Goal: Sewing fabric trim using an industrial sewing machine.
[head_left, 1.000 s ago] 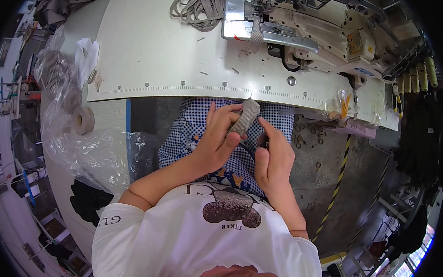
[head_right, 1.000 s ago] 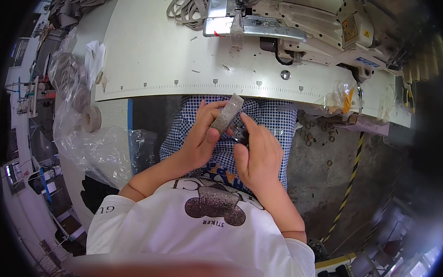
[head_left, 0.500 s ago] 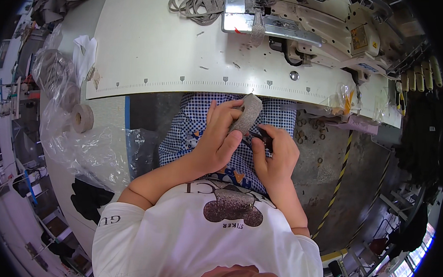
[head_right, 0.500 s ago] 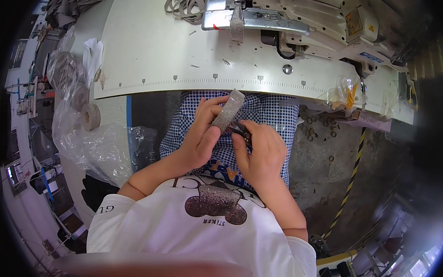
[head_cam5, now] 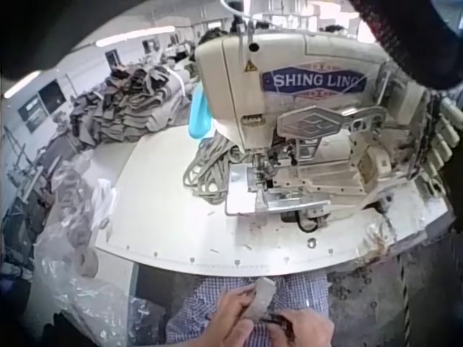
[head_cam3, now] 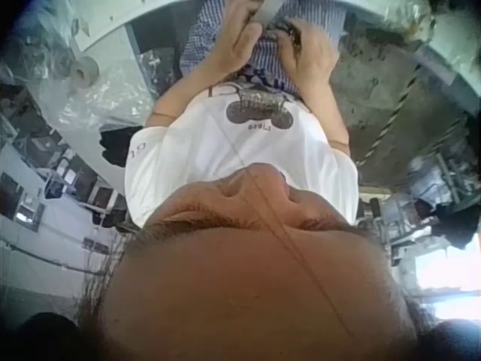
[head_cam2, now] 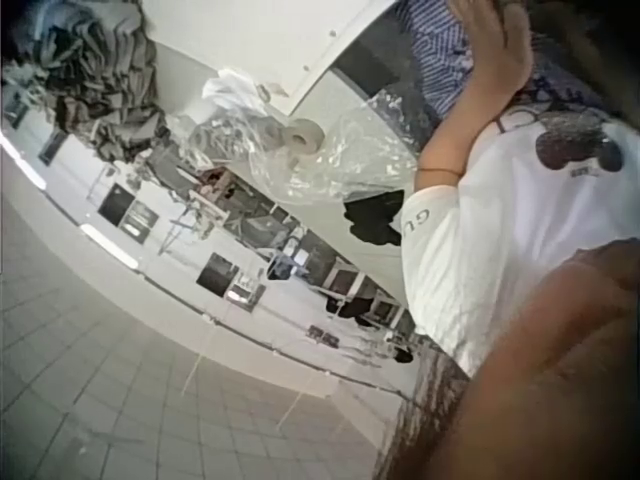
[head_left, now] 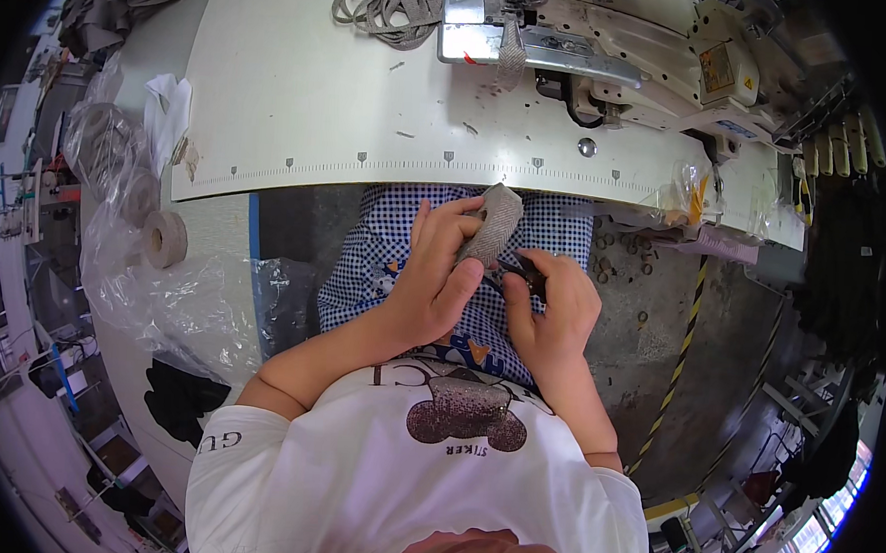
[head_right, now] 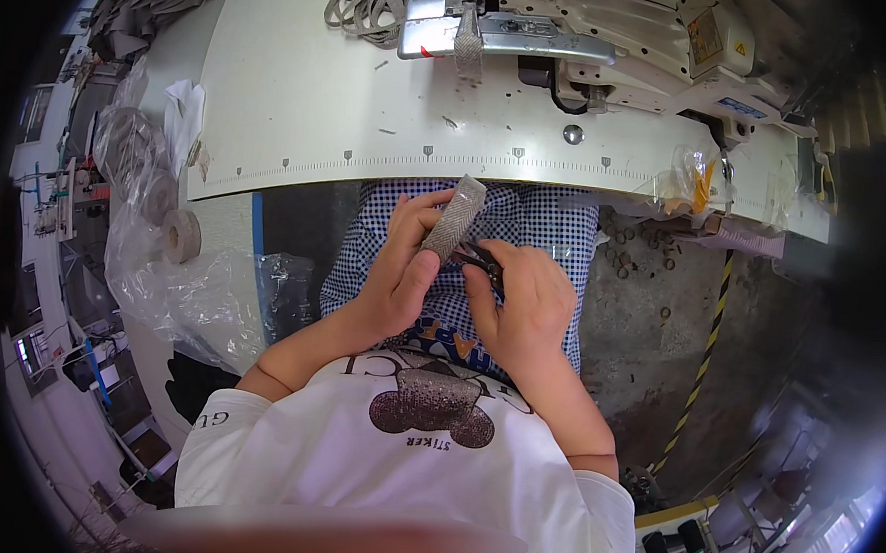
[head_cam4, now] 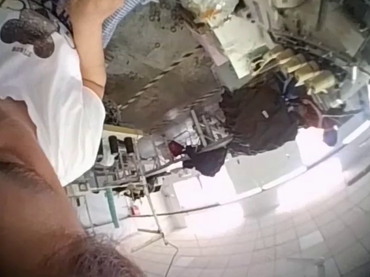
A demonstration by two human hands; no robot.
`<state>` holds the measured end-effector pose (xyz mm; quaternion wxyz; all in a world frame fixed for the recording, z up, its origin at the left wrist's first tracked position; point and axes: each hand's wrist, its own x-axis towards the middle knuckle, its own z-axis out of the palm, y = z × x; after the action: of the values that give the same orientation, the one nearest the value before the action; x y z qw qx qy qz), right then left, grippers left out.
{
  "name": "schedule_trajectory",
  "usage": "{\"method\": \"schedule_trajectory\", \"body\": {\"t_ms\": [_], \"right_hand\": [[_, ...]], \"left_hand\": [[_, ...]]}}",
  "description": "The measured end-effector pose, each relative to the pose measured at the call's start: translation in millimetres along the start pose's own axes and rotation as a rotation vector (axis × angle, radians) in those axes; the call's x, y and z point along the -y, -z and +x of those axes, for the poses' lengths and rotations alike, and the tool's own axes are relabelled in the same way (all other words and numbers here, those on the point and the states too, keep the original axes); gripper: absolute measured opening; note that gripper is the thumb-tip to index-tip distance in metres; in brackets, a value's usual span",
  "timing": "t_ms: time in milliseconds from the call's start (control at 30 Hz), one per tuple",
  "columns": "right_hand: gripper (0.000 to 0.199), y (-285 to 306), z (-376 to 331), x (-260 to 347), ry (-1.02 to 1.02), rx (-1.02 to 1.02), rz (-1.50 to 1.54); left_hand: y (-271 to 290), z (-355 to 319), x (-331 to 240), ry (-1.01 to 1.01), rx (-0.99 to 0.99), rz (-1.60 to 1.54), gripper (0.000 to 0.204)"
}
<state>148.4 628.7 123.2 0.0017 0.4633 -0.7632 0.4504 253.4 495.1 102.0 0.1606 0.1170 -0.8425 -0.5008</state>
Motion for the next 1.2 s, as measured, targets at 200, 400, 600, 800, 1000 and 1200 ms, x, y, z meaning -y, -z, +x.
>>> {"method": "schedule_trajectory", "body": {"t_ms": [200,400,600,800,1000,1200], "right_hand": [[0.023,0.3,0.5,0.9,0.003,-0.006,-0.010],[0.023,-1.2,1.0,1.3,0.015,-0.030,-0.020],[0.021,-2.1,-0.2,0.1,0.043,-0.050,-0.043],[0.020,-2.7,-0.3,0.5,0.051,-0.069,-0.059],[0.016,-4.7,3.4,-2.9,0.056,-0.095,-0.031],[0.013,-9.2,1.3,-3.1,-0.296,0.012,0.176]], "left_hand": [[-0.8,-0.1,-0.7,-0.003,-0.007,-0.004,0.035],[-1.7,-0.3,-1.0,0.002,-0.013,0.003,0.037],[-1.7,0.2,-3.0,0.005,-0.019,-0.004,0.038],[-1.8,-0.5,-4.3,0.000,0.005,0.076,0.037],[-4.1,-3.3,-0.5,-0.033,0.011,0.165,0.036],[-1.8,0.0,-1.5,-0.057,-0.005,0.156,0.037]]}}
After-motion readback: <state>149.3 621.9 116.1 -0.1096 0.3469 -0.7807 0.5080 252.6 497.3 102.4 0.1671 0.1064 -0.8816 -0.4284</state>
